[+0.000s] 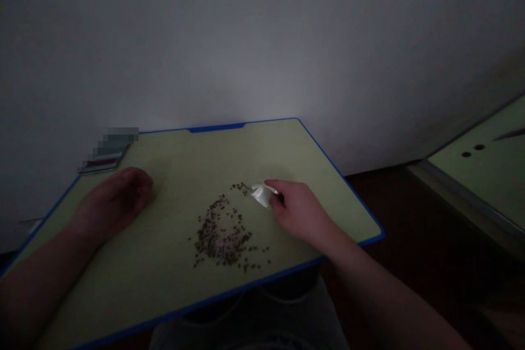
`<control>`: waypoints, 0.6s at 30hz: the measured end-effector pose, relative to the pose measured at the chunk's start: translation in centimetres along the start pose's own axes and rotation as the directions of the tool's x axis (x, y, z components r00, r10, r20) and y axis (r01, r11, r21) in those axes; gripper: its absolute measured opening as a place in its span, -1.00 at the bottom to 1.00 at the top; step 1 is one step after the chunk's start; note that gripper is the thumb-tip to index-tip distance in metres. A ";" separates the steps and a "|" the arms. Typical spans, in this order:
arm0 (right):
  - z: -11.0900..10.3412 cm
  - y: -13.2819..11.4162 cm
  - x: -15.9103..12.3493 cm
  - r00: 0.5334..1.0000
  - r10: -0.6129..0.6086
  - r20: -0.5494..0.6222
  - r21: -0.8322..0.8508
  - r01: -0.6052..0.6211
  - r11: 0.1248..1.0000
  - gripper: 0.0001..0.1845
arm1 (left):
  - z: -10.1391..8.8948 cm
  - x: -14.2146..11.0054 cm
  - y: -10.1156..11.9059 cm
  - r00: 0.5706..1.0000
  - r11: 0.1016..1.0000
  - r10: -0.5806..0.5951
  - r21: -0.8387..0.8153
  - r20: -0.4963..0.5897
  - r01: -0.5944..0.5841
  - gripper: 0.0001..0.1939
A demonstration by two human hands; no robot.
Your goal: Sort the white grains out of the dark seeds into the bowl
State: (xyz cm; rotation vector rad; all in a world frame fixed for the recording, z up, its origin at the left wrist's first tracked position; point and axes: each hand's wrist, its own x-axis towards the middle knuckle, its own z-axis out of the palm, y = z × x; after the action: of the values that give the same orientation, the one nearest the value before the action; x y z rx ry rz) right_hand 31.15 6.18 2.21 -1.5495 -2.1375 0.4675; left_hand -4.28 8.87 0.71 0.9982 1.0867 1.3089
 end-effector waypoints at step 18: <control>0.1 -0.4 -0.1 1.000 0.017 -0.011 -0.033 -0.017 0.999 -0.60 | 0.3 -0.1 0.3 1.000 1.000 0.006 -0.010 0.006 -0.006 -0.77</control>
State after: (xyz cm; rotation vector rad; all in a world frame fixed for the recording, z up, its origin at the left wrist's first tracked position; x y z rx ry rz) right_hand 30.77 5.90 2.32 -1.5858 -2.1358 0.4302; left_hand -4.07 8.76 1.06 0.9978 1.0724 1.3147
